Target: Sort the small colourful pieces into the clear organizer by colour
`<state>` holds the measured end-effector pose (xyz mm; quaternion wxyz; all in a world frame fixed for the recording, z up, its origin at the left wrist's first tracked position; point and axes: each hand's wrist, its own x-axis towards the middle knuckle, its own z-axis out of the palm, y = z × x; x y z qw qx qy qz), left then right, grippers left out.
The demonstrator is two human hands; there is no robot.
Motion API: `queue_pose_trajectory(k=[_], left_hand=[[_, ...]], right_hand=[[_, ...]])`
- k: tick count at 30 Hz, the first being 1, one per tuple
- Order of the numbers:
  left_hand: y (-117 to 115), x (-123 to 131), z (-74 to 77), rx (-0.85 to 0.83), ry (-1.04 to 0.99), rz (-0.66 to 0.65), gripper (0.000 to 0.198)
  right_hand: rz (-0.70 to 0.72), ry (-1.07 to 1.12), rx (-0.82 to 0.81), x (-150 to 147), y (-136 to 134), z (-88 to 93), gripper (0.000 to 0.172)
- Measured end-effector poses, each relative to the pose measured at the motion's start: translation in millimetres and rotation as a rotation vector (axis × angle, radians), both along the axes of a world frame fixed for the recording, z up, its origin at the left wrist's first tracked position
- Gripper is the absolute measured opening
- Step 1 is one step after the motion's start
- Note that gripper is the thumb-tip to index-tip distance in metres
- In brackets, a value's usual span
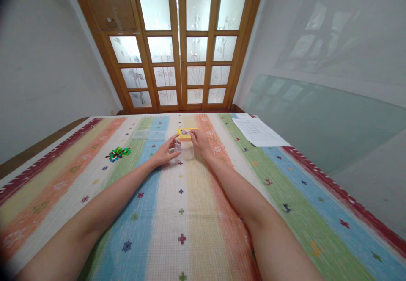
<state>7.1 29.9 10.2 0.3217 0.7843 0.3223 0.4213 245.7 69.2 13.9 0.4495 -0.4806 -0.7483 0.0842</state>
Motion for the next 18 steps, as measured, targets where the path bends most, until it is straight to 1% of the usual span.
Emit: queue_pose_trajectory(k=[2, 4, 5, 7, 9, 11, 13, 15, 16, 18], left_hand=[[-3, 1, 2.4, -0.003, 0.002, -0.021, 0.087], [-4, 1, 3.2, 0.003, 0.013, -0.01, 0.082], [-3, 1, 3.0, 0.004, 0.011, 0.011, 0.078], [1, -1, 2.0, -0.01, -0.011, 0.081, 0.071], [5, -3, 0.8, -0.037, -0.046, 0.192, 0.069], [10, -5, -0.1, -0.062, -0.073, 0.297, 0.069], [12, -5, -0.7, -0.07, -0.091, 0.351, 0.069], [13, -5, -1.2, -0.064, -0.094, 0.351, 0.07], [12, -4, -1.5, -0.061, -0.092, 0.343, 0.07], [11, -2, -2.3, -0.067, -0.097, 0.315, 0.072]], right_hand=[[-0.045, 0.049, -0.025, 0, 3, -1.1, 0.037], [-0.074, 0.052, -0.045, 1, 3, -1.7, 0.036], [-0.087, 0.039, -0.029, 1, 3, -1.3, 0.036], [-0.115, -0.003, 0.057, 2, 0, 1.1, 0.035], [-0.107, -0.068, 0.157, 2, -5, 5.0, 0.033], [-0.017, -0.156, 0.213, -2, -12, 8.6, 0.031], [0.133, -0.255, 0.217, -8, -19, 9.9, 0.031], [0.252, -0.341, 0.201, -16, -23, 8.5, 0.032], [0.281, -0.371, 0.193, -19, -24, 7.0, 0.032], [0.291, -0.397, 0.188, -21, -23, 4.1, 0.03]])
